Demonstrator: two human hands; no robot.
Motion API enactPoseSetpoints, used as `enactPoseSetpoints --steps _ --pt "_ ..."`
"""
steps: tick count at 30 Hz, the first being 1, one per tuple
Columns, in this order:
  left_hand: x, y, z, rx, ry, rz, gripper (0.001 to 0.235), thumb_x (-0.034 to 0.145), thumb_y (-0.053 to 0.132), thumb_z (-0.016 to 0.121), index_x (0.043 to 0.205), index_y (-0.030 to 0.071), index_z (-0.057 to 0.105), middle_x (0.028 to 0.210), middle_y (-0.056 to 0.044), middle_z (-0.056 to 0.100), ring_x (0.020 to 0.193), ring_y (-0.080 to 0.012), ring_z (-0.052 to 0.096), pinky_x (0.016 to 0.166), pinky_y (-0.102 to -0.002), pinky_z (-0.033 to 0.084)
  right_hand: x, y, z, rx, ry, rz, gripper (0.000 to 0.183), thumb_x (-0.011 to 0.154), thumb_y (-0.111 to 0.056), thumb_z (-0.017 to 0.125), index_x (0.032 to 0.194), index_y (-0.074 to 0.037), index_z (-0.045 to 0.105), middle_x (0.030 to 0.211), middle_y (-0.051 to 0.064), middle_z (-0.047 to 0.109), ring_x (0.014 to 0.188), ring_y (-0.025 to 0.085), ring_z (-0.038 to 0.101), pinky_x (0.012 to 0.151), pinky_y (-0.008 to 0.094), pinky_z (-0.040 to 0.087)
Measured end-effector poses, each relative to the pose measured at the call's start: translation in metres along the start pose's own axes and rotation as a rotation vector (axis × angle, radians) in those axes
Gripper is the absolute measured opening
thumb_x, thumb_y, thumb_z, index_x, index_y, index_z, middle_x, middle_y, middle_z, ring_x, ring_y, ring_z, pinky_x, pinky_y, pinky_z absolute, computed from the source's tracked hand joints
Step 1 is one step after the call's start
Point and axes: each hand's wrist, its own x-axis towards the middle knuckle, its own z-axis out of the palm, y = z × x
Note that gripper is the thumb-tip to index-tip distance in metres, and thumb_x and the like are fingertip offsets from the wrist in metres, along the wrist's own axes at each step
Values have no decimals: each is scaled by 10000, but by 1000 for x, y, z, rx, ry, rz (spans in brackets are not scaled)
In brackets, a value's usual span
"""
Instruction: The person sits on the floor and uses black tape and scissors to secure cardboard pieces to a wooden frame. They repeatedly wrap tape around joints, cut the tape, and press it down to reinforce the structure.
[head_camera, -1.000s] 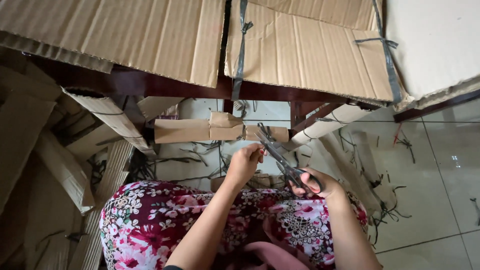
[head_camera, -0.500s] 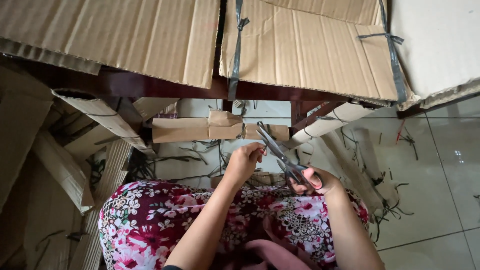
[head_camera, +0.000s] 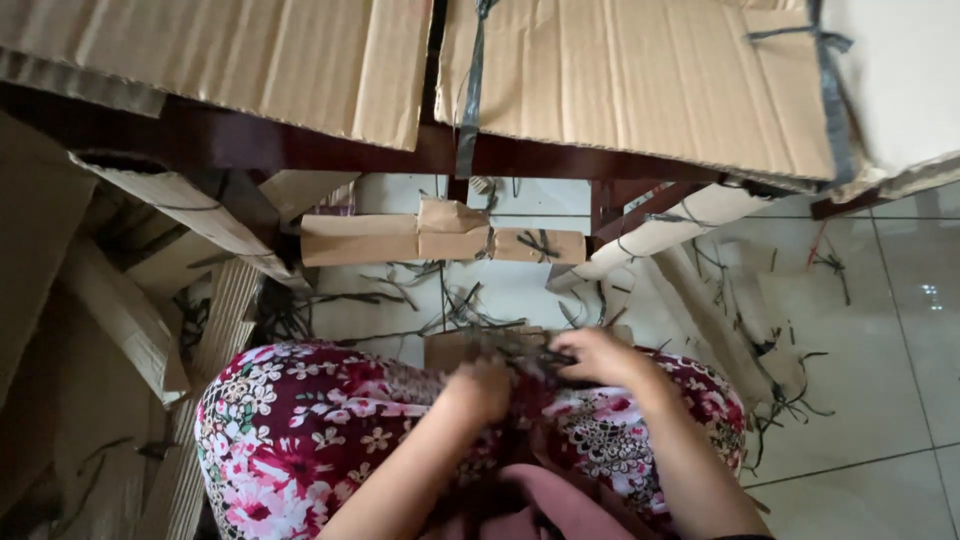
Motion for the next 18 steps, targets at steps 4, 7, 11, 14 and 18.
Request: enactPoseSetpoints --steps 4,7,11,14,18 --pt "-70 17 -2 220 -5 245 388 964 163 413 1099 110 773 1052 -95 766 1029 -328 739 766 -496 614 34 -28 47 -176 -41 -195 374 855 -308 797 1187 -147 736 1133 140 759 1080 343 702 976 440 522" --pt "-68 16 -4 242 23 216 406 949 179 398 1058 134 786 1009 -70 775 1000 -312 747 756 -489 591 52 -35 68 -429 -16 -290 230 874 -240 728 989 -47 778 919 185 755 927 376 728 878 445 567" --pt "-52 26 16 255 76 133 434 928 194 374 1006 156 799 948 -39 783 953 -300 745 740 -504 538 61 -53 59 -493 146 -154 156 865 -326 717 914 -197 790 850 62 769 884 302 753 824 417 593" --pt "-39 38 32 223 93 28 424 930 171 370 1029 122 780 959 -60 765 943 -331 714 737 -570 490 80 -46 63 -375 267 -12 151 850 -366 749 961 -265 769 915 5 763 954 283 740 851 443 598" --pt "-35 40 36 166 140 -168 411 934 131 364 1071 62 746 978 -96 734 926 -389 657 732 -688 403 101 -42 79 -404 250 32 272 799 -469 784 970 -259 765 937 13 751 982 301 734 875 479 596"
